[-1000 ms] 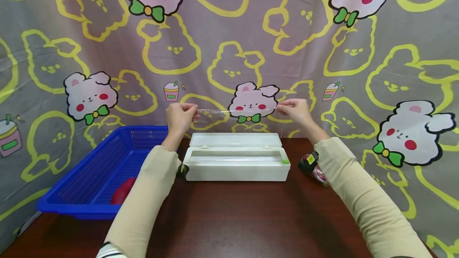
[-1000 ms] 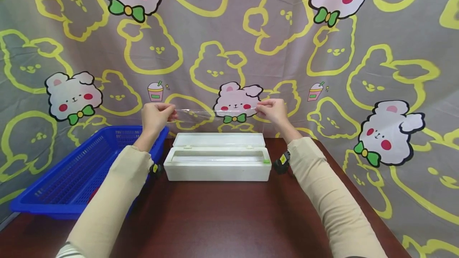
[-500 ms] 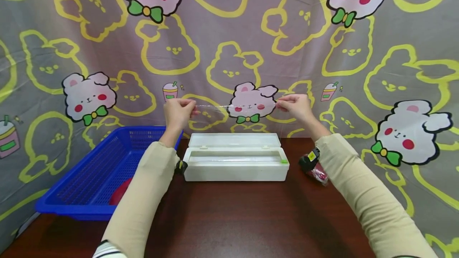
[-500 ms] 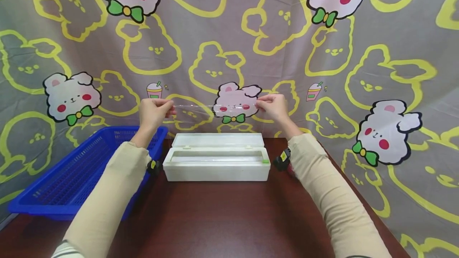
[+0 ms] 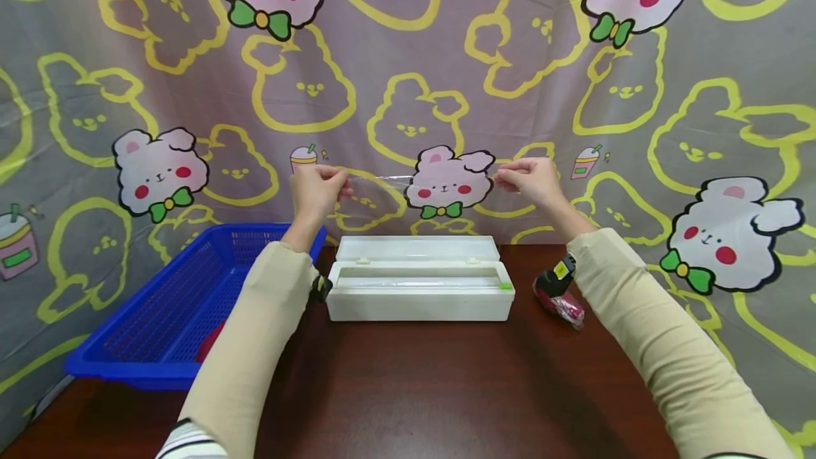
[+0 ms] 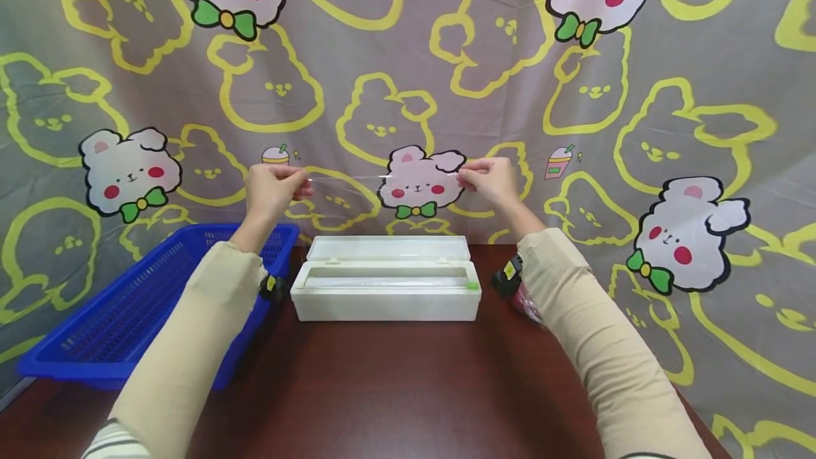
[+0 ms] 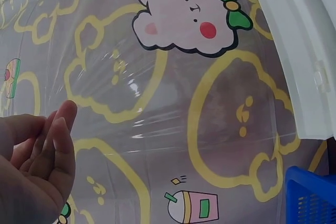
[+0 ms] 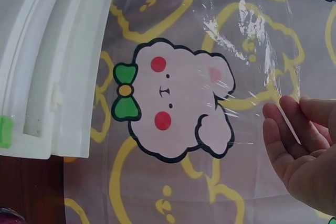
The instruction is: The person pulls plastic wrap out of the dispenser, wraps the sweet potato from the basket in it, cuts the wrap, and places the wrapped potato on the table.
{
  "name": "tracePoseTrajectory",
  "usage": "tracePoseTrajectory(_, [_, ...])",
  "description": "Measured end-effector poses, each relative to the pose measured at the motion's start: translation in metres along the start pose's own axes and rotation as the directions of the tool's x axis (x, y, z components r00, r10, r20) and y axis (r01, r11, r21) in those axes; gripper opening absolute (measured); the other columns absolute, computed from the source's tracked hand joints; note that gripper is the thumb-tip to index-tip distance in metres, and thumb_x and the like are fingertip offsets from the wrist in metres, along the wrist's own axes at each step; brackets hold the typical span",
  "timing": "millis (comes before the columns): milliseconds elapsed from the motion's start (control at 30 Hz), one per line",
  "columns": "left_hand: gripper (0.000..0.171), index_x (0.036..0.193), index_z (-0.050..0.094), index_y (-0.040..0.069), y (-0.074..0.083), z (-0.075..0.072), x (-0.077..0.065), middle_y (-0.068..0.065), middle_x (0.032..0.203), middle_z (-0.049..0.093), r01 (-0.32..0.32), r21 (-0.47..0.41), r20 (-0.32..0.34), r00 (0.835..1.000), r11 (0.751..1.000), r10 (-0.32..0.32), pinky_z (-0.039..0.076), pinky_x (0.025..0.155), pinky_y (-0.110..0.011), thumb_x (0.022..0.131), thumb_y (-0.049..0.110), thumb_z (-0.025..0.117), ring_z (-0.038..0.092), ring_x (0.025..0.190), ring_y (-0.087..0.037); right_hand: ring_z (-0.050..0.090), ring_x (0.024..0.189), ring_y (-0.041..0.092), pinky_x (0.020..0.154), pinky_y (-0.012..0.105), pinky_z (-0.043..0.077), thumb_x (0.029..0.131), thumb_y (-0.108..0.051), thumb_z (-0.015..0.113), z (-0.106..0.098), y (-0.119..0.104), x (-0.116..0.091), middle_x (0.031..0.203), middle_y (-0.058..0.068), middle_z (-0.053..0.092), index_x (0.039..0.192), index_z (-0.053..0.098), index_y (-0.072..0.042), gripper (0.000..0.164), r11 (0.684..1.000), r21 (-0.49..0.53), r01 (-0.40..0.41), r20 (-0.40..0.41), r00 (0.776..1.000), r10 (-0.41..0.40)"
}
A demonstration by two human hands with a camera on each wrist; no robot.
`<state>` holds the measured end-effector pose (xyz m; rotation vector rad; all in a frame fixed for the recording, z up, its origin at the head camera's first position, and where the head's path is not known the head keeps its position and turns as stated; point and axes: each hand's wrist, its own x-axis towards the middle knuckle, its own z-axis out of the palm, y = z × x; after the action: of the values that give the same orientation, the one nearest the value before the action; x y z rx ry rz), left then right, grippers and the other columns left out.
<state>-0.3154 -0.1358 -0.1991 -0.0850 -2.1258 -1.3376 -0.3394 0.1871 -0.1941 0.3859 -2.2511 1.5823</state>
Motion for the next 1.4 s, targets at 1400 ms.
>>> tracePoseTrajectory(1400, [0.021,0.089,0.069,-0.004,0.033,-0.025,-0.009,-0.014,0.073,0.066,-0.029,-0.047,0.054,0.998,0.998,0.031,0.05,0.053,-0.023,0.083,0.015,0.062,0.063,0.055,-0.012,0.063,0.059,0.009,0.056,0.022,0.05,0.085,-0.002,0.058,-0.02,-0.041,-0.008,0.062,-0.003,0.064,0.093,0.06,0.014,0.018,0.997,0.081,0.004,0.057,0.998,-0.009])
